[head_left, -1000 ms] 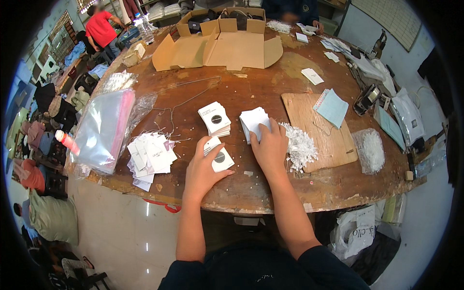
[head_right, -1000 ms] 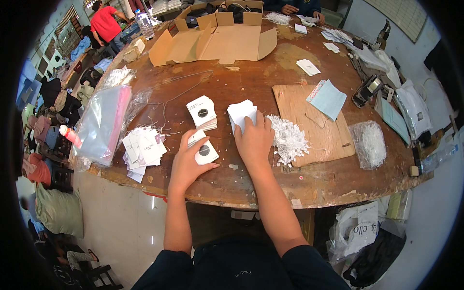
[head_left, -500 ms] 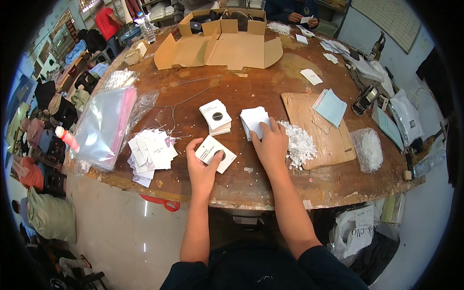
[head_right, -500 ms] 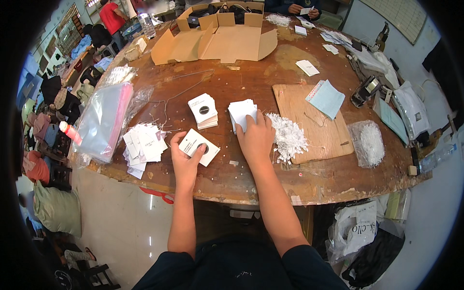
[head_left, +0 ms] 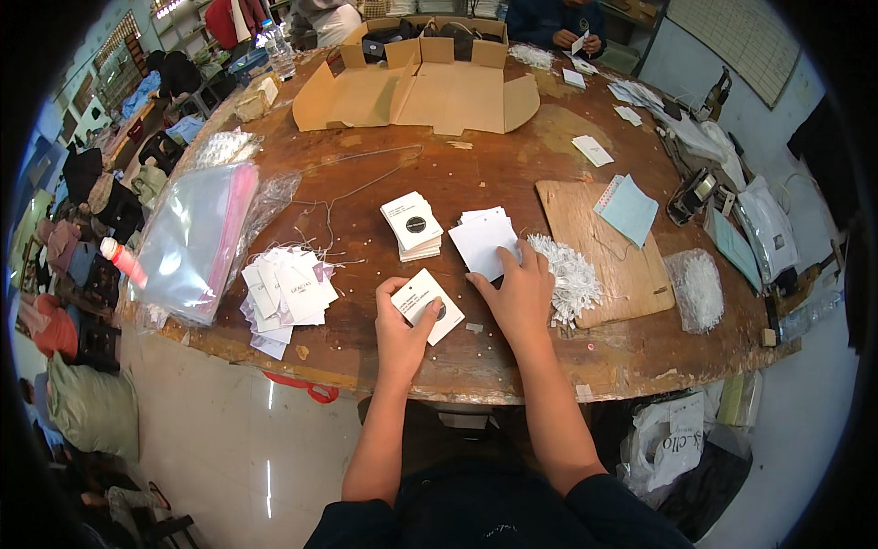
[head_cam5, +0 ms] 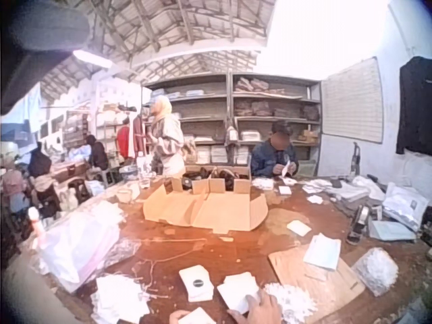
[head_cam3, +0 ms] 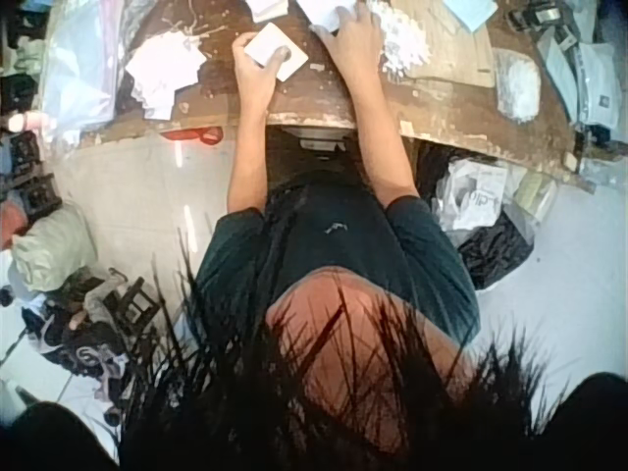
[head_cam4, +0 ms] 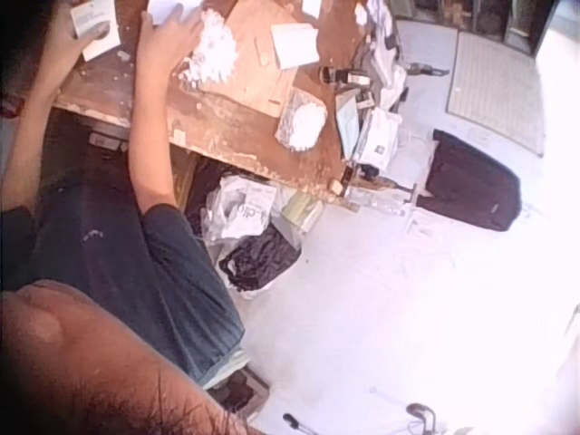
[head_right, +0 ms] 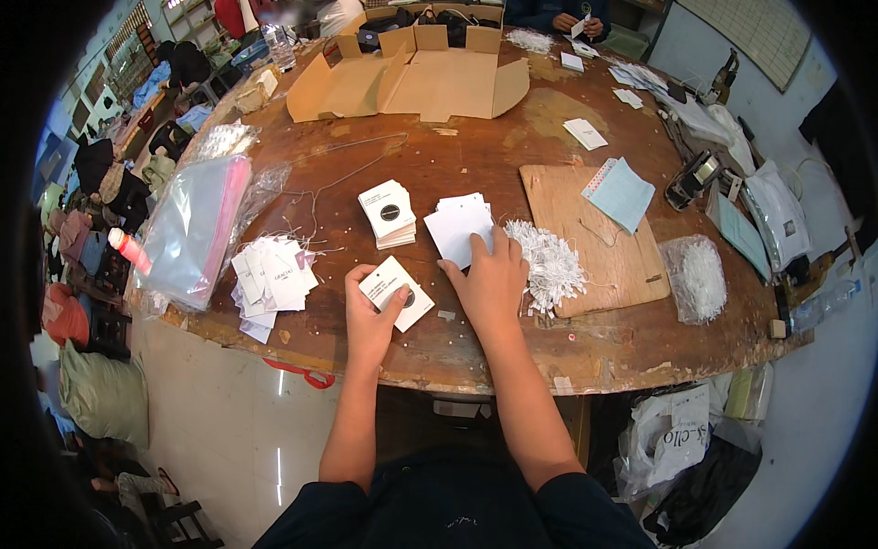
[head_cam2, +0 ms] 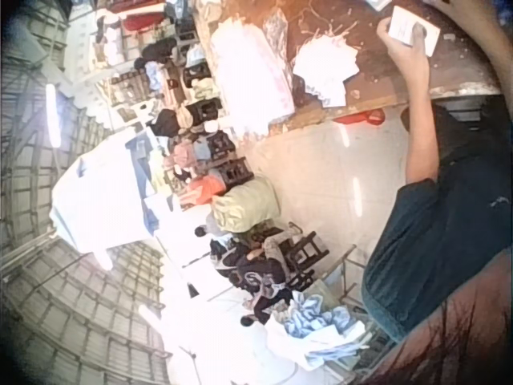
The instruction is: The person assembles small white paper tags by inserting a white string through a pre-punched hole and stacking the finished tags. The person handles the tags and strings by hand, working at a wooden table in a workshop with other people visible in the background.
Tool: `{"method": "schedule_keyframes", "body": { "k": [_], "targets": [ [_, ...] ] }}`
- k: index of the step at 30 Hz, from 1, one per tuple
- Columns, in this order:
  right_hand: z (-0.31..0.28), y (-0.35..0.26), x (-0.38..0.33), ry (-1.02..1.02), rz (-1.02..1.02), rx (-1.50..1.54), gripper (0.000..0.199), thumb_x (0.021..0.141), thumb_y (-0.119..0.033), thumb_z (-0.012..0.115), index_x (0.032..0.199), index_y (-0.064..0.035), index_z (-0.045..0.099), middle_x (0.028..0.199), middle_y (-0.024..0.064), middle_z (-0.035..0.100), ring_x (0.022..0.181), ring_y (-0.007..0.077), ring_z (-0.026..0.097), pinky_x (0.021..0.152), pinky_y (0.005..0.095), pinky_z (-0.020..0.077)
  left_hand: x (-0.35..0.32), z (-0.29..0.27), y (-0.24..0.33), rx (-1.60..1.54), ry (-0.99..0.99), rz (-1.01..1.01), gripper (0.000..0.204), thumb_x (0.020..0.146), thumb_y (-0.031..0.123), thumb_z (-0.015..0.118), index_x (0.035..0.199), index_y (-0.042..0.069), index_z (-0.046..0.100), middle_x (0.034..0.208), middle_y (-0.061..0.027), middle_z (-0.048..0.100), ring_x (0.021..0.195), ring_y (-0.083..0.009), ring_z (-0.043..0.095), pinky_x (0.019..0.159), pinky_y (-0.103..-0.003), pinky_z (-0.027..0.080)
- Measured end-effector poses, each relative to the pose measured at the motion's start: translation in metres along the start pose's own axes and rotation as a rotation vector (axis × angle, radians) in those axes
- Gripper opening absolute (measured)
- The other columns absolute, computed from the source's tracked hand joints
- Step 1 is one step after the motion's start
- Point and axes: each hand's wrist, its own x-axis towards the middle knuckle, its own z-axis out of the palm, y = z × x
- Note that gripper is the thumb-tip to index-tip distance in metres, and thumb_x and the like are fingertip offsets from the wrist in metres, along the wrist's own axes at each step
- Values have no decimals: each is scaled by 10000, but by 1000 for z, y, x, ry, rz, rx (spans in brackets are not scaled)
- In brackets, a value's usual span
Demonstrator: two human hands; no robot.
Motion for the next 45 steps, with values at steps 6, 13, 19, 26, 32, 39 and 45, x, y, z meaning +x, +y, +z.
{"method": "schedule_keyframes", "body": {
  "k": [6, 13, 19, 26, 32, 39, 45],
  "targets": [
    [4, -2, 1, -41, 31, 60, 518, 760, -352, 857, 1130, -19, 716, 1308, 193, 590, 1168, 371, 545, 935, 480, 457, -1, 1, -2, 77, -4, 48, 513, 911, 48, 744, 1333, 52, 451, 1069, -151, 700, 960, -158, 684, 803, -319, 575],
    [13, 5, 1, 97, 16, 131, 445, 783, -246, 839, 1125, 10, 716, 1239, 227, 618, 1141, 403, 555, 971, 478, 465, -1, 1, 0, 89, -14, 34, 526, 918, 71, 743, 1355, 52, 451, 1056, -160, 709, 951, -175, 696, 802, -326, 578],
    [14, 10, 4, 119, 46, 231, 463, 773, -266, 854, 1115, 15, 718, 1228, 231, 622, 1135, 399, 555, 973, 474, 463, -1, 1, 0, 89, -19, 36, 538, 922, 75, 736, 1372, 57, 442, 1066, -167, 711, 950, -182, 701, 806, -332, 580],
    [9, 12, 3, 58, 111, 180, 462, 795, -303, 841, 1137, -15, 724, 1249, 177, 633, 1185, 373, 538, 974, 486, 438, -1, 1, 0, 78, -29, 5, 546, 927, 70, 725, 1386, 62, 428, 1059, -177, 712, 949, -193, 706, 800, -339, 583],
    [10, 14, 6, 76, 111, 214, 428, 806, -323, 830, 1107, -33, 737, 1284, 155, 624, 1224, 357, 518, 990, 498, 406, -2, 1, -1, 85, -25, -3, 536, 931, 67, 719, 1384, 66, 432, 1058, -180, 712, 946, -194, 707, 796, -340, 584],
    [14, 18, 8, 194, 74, 267, 428, 782, -289, 861, 1064, 4, 727, 1226, 178, 657, 1111, 364, 594, 939, 471, 465, -2, 1, -1, 101, -27, 27, 536, 934, 69, 718, 1387, 66, 432, 1053, -174, 713, 950, -190, 700, 812, -342, 575],
    [-4, 13, 12, 266, 183, 675, 390, 800, -176, 865, 1070, 34, 678, 1182, 178, 664, 1019, 314, 668, 839, 377, 556, -2, -1, -4, 39, -30, 16, 507, 982, 44, 632, 1417, 56, 373, 1179, -148, 638, 1029, -169, 654, 844, -314, 561]
  ]
}}
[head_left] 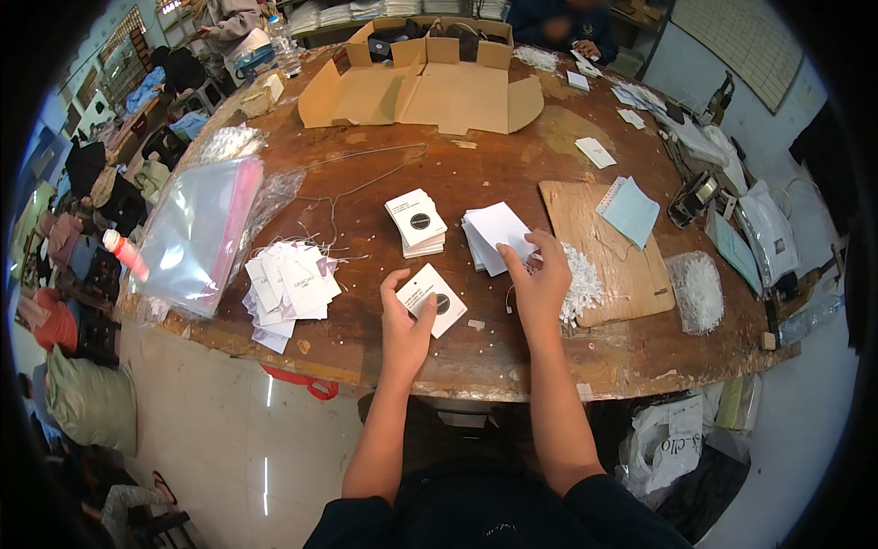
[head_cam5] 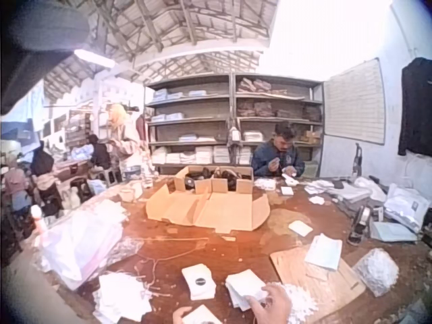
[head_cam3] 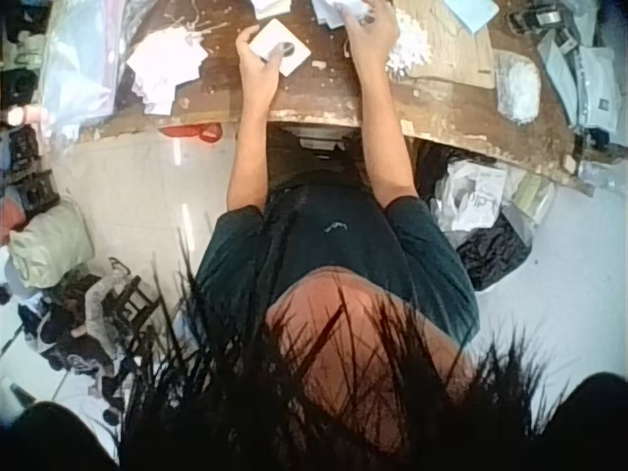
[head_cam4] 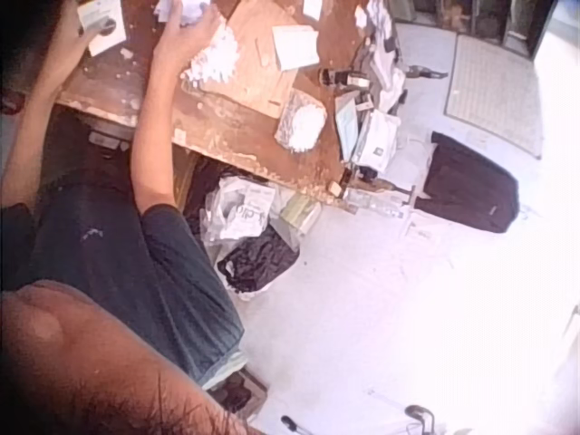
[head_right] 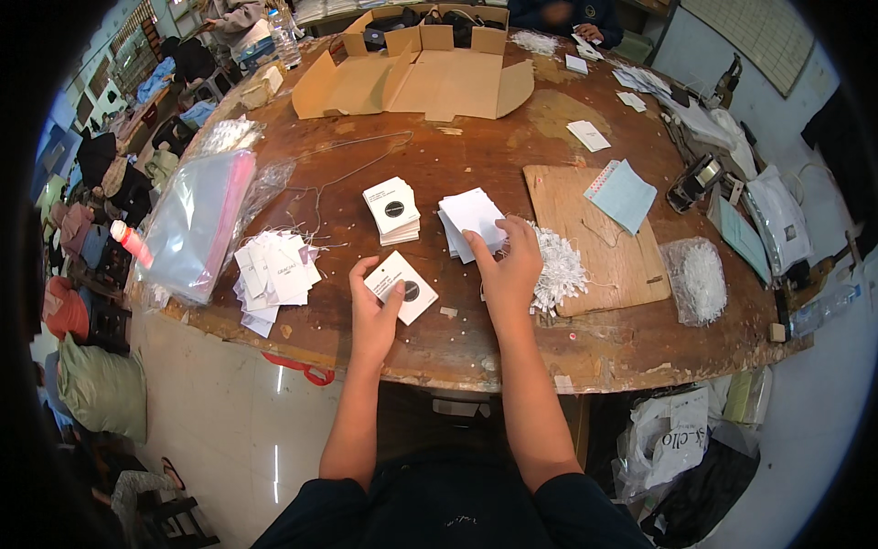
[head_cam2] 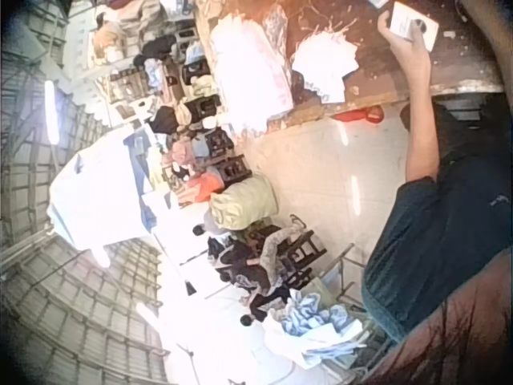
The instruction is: The person assembles small white paper tags by inserting a white string through a pre-punched hole and stacking the finished tags. The person handles the tags and strings by hand, working at a wooden table in a workshop with other people visible in the background.
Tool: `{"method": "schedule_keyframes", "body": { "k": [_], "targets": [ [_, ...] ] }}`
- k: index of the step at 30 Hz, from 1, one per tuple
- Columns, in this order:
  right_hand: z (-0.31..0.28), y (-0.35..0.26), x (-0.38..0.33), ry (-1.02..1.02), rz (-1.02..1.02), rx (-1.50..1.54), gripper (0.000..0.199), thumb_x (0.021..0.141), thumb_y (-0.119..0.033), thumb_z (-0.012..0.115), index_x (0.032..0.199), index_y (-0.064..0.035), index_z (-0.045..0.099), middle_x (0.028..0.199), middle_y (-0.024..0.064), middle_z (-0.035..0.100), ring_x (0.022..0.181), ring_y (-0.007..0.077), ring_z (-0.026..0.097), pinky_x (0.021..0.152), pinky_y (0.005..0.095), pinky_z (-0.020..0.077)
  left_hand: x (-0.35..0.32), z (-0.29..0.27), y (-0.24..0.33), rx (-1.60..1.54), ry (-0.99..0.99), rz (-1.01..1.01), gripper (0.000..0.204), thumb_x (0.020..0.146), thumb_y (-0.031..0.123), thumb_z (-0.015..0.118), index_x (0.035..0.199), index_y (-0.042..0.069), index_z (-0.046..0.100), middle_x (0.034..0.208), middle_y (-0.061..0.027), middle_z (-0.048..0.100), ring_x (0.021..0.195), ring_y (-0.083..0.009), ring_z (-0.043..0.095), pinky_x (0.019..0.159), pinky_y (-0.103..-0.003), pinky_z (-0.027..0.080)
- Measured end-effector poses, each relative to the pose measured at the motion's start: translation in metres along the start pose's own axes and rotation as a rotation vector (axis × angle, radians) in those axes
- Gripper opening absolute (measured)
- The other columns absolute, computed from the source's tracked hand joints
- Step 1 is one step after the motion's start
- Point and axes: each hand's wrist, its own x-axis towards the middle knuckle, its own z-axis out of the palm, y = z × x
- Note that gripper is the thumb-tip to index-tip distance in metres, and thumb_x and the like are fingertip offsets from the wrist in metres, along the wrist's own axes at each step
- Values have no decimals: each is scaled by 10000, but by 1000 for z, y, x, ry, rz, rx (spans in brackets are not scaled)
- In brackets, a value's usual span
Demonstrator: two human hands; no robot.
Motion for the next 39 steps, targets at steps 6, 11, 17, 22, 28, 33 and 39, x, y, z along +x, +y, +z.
{"method": "schedule_keyframes", "body": {
  "k": [6, 11, 17, 22, 28, 33, 39],
  "targets": [
    [-10, -20, -47, -221, -109, 261, 287, 842, 21, 779, 1099, 43, 654, 1210, 147, 635, 1141, 207, 623, 948, 324, 547, 6, -3, 2, -179, -8, -105, 434, 1027, 50, 513, 1428, 72, 349, 1298, -124, 551, 1088, -160, 625, 843, -295, 577],
    [-13, -8, -47, -89, -263, -196, 303, 834, -164, 818, 1040, 7, 676, 1044, 154, 674, 968, 293, 637, 820, 390, 522, 7, -5, 6, -207, 92, -114, 428, 1006, 13, 483, 1414, 77, 369, 1283, -120, 553, 1071, -162, 632, 807, -302, 589],
    [-4, -10, -41, -160, -138, -621, 339, 847, -324, 805, 969, -29, 691, 959, 111, 659, 871, 324, 606, 748, 437, 496, 1, -4, 1, -126, 107, -61, 444, 987, -1, 532, 1395, 33, 362, 1257, -152, 543, 1109, -170, 573, 971, -313, 479],
    [-4, -6, -45, -278, 21, -438, 303, 893, -297, 769, 939, -9, 685, 833, 88, 666, 736, 275, 595, 691, 379, 487, 1, -7, -1, -207, 99, -98, 437, 1003, 46, 587, 1376, 36, 360, 1206, -134, 577, 1013, -137, 613, 781, -266, 540],
    [-22, -2, -49, -209, 372, 463, 154, 1006, -160, 660, 1067, -18, 660, 820, -29, 621, 717, 50, 535, 616, 225, 427, 1, -12, 13, -289, 90, -101, 474, 1021, 78, 596, 1447, 29, 394, 1222, -130, 657, 989, -110, 645, 728, -250, 551],
    [-7, -12, -67, -435, 407, 482, 158, 978, -109, 689, 1054, 23, 646, 897, 7, 644, 764, 60, 565, 695, 236, 477, 3, -4, 27, -308, -35, -195, 492, 1064, 157, 502, 1529, 79, 361, 1290, -140, 648, 1089, -187, 685, 871, -339, 599],
    [6, -10, -73, -338, 343, 332, 171, 953, -113, 713, 967, 35, 629, 805, 41, 645, 723, 95, 600, 653, 267, 491, 3, -3, 34, -448, -103, -288, 519, 1066, 149, 464, 1564, 71, 344, 1383, -147, 595, 1119, -221, 681, 909, -388, 578]
  ]
}}
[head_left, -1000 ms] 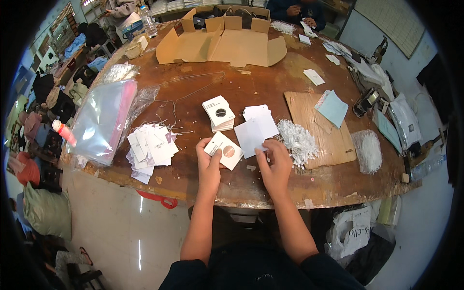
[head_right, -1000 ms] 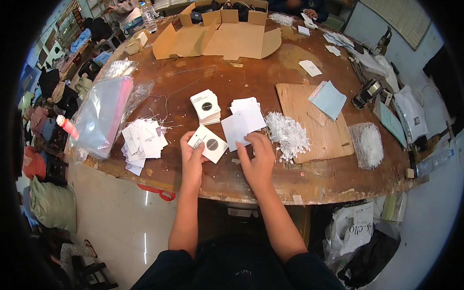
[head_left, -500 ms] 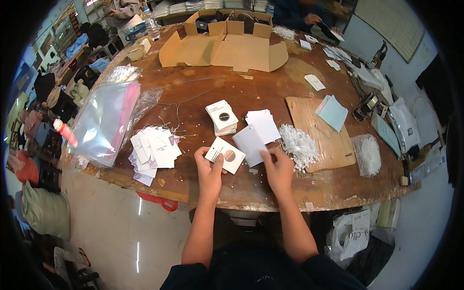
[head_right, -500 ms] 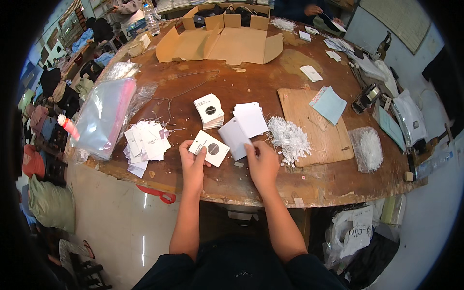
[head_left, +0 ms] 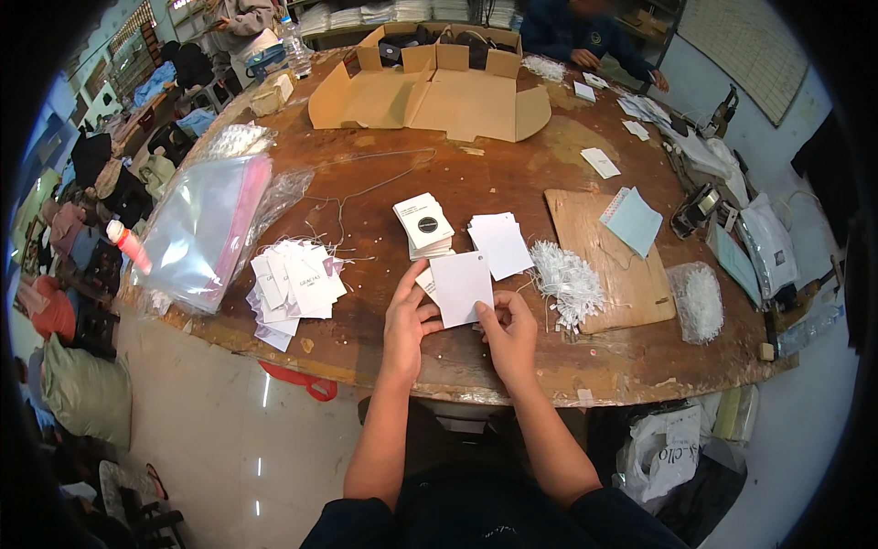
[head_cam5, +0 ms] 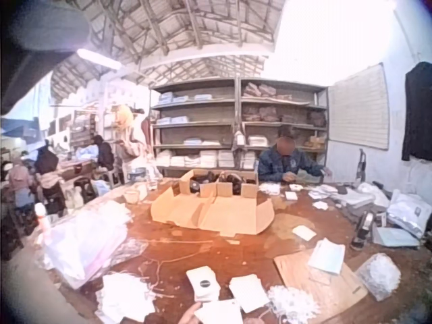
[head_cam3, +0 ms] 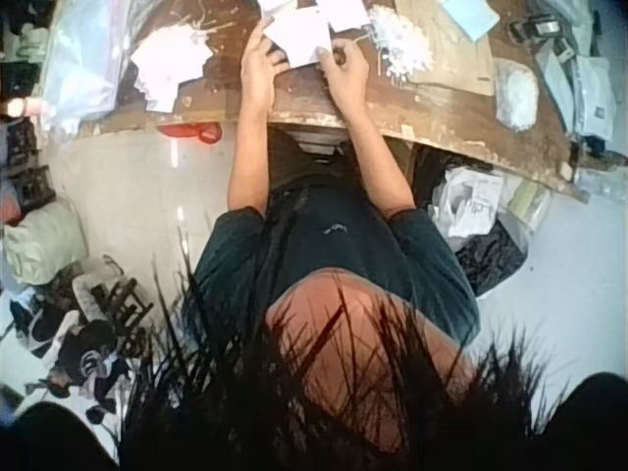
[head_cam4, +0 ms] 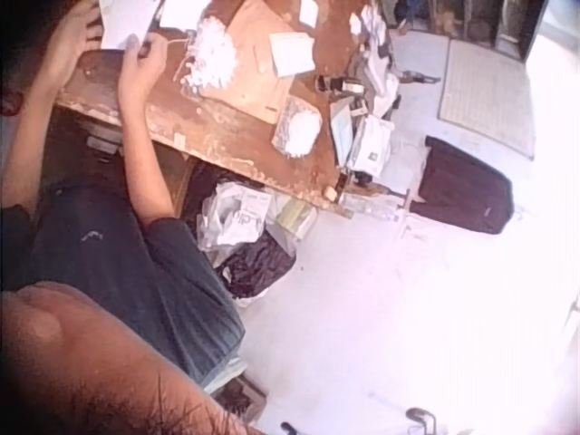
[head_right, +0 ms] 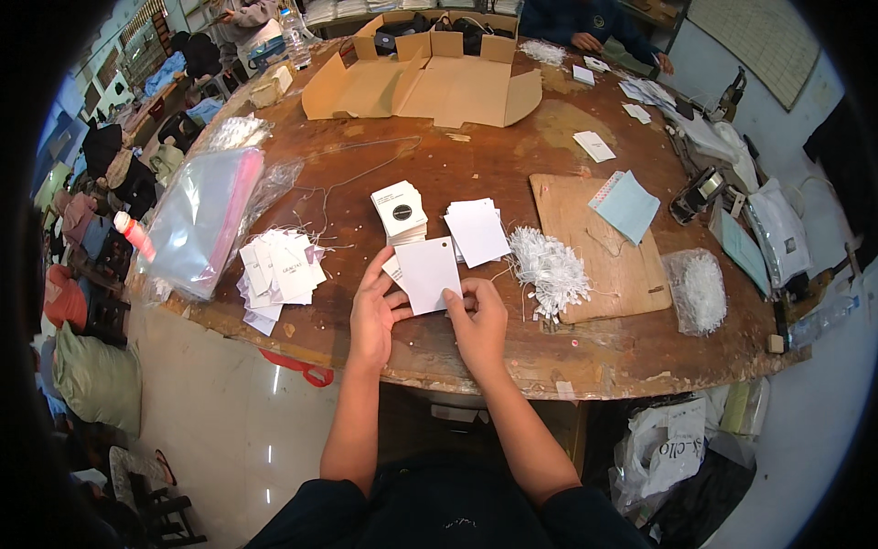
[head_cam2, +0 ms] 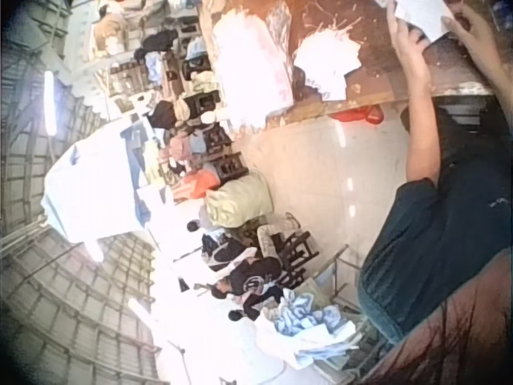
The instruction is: The person assembles small white paper tags by inserting a white string through a pre-punched hole and stacking the finished tags. The person handles the tags and strings by hand, working at a wooden table in a workshop with other people visible in the background.
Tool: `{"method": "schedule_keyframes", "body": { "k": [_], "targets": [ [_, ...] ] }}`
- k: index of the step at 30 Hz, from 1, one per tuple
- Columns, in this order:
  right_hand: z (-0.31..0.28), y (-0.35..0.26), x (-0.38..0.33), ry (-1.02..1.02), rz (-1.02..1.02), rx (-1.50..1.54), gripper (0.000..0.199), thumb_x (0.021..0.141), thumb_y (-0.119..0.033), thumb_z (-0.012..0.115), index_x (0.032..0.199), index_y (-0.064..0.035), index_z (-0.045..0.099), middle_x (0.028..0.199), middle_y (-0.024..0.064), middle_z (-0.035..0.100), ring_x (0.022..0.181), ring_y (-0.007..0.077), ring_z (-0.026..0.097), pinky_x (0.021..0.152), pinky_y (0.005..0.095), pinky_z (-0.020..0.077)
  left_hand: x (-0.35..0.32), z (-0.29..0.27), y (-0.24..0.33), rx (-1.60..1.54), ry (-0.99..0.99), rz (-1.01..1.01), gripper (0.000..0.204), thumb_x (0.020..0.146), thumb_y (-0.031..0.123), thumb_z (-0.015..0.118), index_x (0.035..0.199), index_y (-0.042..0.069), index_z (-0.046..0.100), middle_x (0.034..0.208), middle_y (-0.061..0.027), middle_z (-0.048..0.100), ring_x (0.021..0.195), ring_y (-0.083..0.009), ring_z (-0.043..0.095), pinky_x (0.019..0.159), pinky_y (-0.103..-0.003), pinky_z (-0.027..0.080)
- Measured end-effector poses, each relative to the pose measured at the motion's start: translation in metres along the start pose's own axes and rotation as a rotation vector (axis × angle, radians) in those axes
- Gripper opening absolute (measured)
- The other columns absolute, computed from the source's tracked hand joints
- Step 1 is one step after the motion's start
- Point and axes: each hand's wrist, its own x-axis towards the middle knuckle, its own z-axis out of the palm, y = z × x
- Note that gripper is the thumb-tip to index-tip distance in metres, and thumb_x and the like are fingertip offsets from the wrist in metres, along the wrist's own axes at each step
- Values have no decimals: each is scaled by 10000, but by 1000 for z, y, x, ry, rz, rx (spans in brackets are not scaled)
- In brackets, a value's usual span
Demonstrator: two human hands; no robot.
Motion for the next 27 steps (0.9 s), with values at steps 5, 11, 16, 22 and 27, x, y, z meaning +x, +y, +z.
{"method": "schedule_keyframes", "body": {
  "k": [5, 11, 16, 22, 27],
  "targets": [
    [-4, 0, 1, -84, -149, -186, 151, 956, -101, 712, 951, 6, 607, 754, 29, 640, 670, 76, 565, 603, 262, 456, 6, 12, -15, 255, -51, 186, 561, 1056, 147, 514, 1581, 53, 340, 1386, -118, 587, 1092, -166, 660, 930, -335, 534],
    [-3, -1, -1, -114, -102, 61, 83, 962, -65, 678, 962, 0, 626, 822, 14, 637, 735, 78, 557, 664, 252, 457, 8, 11, -11, 325, 9, 207, 519, 1017, 180, 650, 1483, -1, 509, 1210, -93, 670, 1056, -116, 622, 918, -286, 513],
    [-13, -6, 1, -137, 44, 270, 118, 985, -45, 654, 1078, 19, 687, 885, -25, 639, 778, 37, 542, 673, 208, 444, 7, 12, -8, 294, 41, 211, 567, 1000, 187, 678, 1494, -19, 488, 1193, -94, 681, 1038, -112, 620, 907, -278, 512],
    [-13, -9, -5, -67, 109, 319, 151, 960, -56, 709, 1089, 22, 708, 890, 20, 679, 722, 57, 583, 621, 206, 463, 2, 13, -10, 246, 85, 217, 565, 1000, 192, 681, 1473, -54, 493, 1191, -102, 680, 1044, -118, 620, 920, -282, 508],
    [-13, -8, -6, -61, 61, 411, 118, 950, -31, 712, 1054, 21, 696, 912, 35, 691, 723, 64, 605, 615, 214, 491, 1, 19, -16, 165, 130, 270, 496, 1007, 203, 679, 1411, -55, 552, 1176, -96, 681, 1029, -111, 623, 906, -280, 512]
  ]
}}
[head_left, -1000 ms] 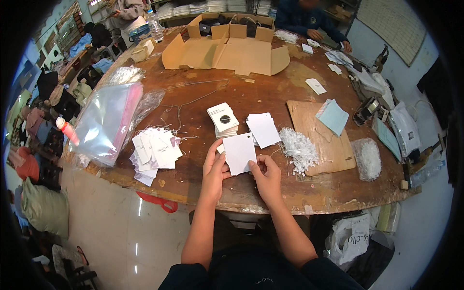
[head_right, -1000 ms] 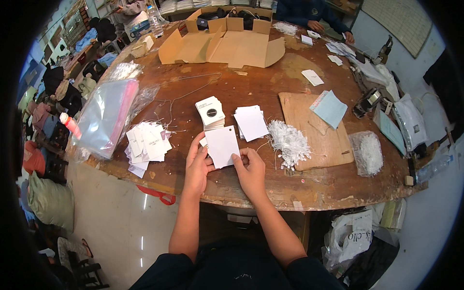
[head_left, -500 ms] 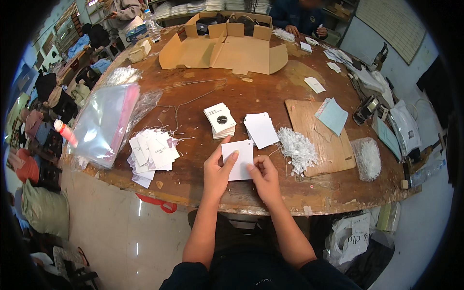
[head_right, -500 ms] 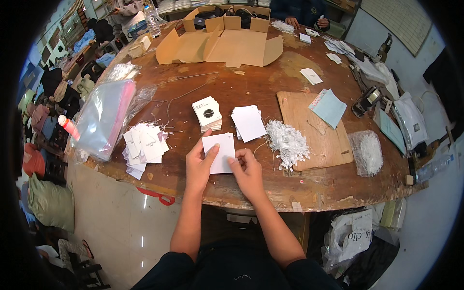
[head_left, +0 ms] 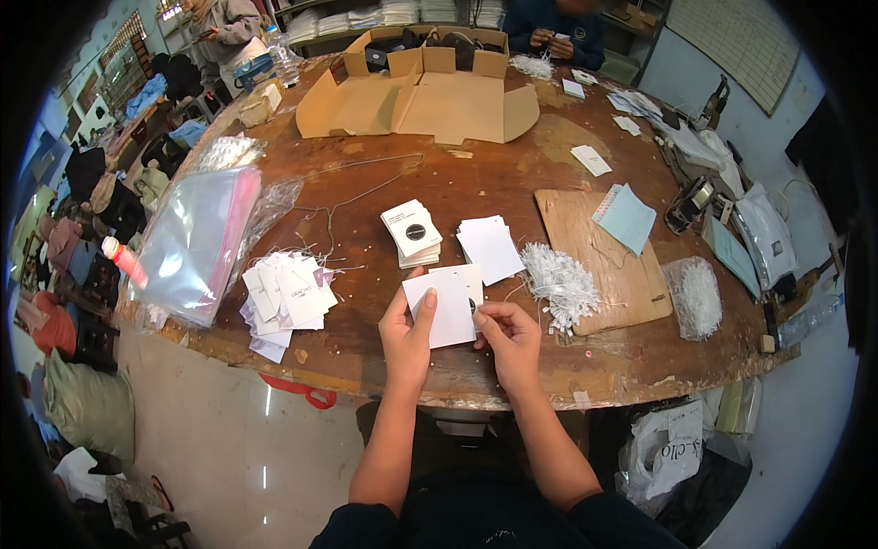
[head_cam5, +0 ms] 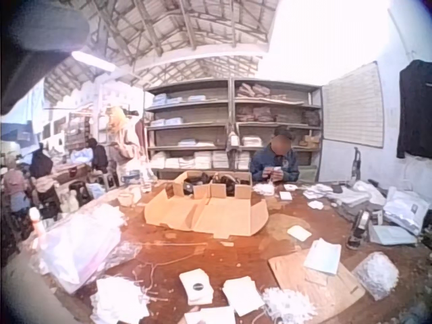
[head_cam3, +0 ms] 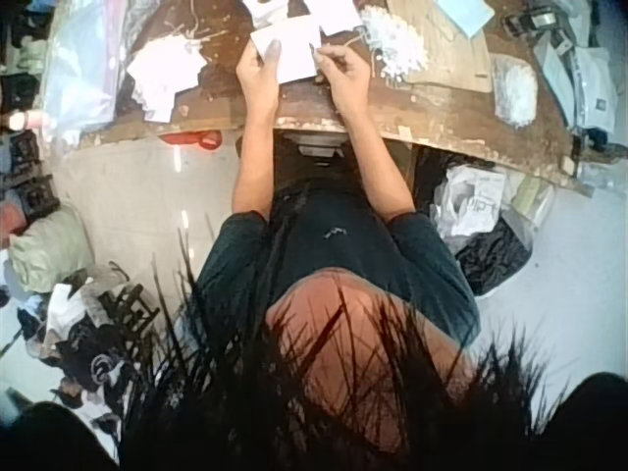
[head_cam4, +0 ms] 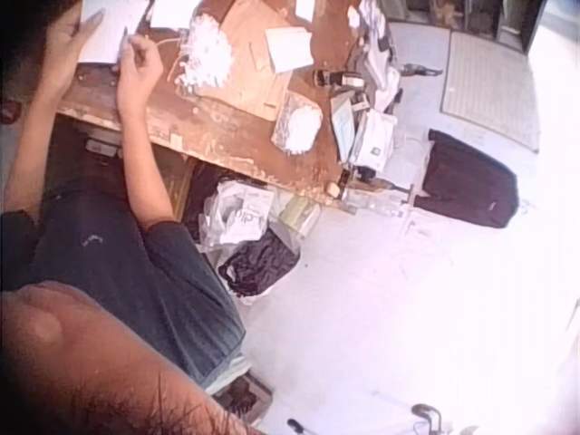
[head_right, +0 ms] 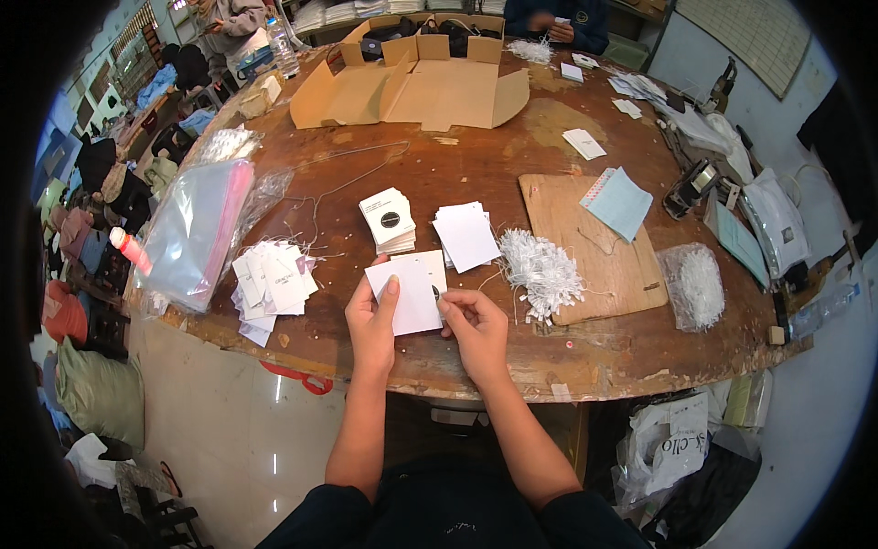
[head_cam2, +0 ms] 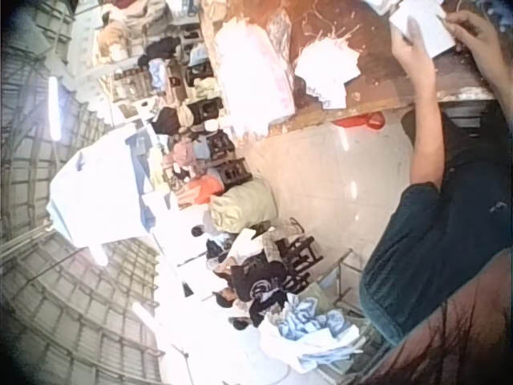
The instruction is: The person assembles small white paper tags by inserting a white string through a pre-punched hole and stacking the finished tags. The person handles the tags and strings by hand, working at a wooden table in a workshop with other people visible in the background.
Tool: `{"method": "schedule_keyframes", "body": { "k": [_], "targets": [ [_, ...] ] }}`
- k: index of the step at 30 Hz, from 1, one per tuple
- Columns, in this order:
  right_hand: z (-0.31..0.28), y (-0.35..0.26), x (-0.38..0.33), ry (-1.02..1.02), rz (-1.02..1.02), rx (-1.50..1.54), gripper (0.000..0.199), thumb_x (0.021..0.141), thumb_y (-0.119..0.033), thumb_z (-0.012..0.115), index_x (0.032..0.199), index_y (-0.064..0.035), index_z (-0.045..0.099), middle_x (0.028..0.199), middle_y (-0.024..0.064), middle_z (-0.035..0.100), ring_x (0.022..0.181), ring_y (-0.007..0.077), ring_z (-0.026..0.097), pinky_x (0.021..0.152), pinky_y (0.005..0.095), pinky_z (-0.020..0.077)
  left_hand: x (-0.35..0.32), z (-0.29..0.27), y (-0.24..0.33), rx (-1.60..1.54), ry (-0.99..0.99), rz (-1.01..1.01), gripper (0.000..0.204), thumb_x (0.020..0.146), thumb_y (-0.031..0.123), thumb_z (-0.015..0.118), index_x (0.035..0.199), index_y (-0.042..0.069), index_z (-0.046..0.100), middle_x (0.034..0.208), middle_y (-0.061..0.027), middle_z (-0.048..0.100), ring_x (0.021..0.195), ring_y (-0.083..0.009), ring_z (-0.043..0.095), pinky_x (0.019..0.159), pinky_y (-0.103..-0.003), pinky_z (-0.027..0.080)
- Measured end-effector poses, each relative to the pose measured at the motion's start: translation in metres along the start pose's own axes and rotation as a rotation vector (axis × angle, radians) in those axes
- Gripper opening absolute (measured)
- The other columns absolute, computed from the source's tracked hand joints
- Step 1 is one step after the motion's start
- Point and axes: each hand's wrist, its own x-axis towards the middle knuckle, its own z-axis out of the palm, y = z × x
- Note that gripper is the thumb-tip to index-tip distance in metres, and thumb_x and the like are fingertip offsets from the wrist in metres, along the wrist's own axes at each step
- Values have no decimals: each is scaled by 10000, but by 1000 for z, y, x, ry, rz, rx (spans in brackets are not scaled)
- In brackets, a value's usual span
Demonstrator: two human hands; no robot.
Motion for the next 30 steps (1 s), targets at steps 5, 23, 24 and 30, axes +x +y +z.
{"method": "schedule_keyframes", "body": {
  "k": [5, 23, 24, 30],
  "targets": [
    [0, -1, -1, 10, 16, 29, 181, 934, -26, 730, 1092, 5, 646, 938, 43, 701, 767, 61, 621, 617, 211, 498, 0, 3, -2, 16, -8, 29, 443, 1020, 213, 662, 1366, -54, 582, 1165, -93, 684, 1018, -101, 619, 892, -272, 510],
    [0, -1, 0, 13, 56, 95, 279, 918, -38, 751, 1146, -14, 593, 939, 31, 710, 765, 49, 628, 597, 191, 493, -7, 7, 2, 15, -75, -4, 382, 1029, 197, 644, 1315, -54, 612, 1153, -91, 694, 1006, -103, 627, 880, -268, 509],
    [0, -1, 0, 10, 59, 97, 274, 921, -41, 749, 1145, -16, 593, 936, 28, 710, 765, 48, 626, 598, 192, 491, -7, 7, 2, 14, -75, 0, 368, 1024, 195, 653, 1294, -53, 624, 1140, -87, 698, 996, -101, 627, 872, -265, 509],
    [0, -1, 0, -31, 67, 107, 265, 922, -36, 741, 1142, -17, 594, 922, 29, 711, 770, 63, 632, 605, 208, 498, -8, 1, 3, 98, -82, -43, 262, 988, 186, 704, 1115, -43, 686, 1007, -52, 715, 884, -83, 629, 780, -256, 512]
  ]
}}
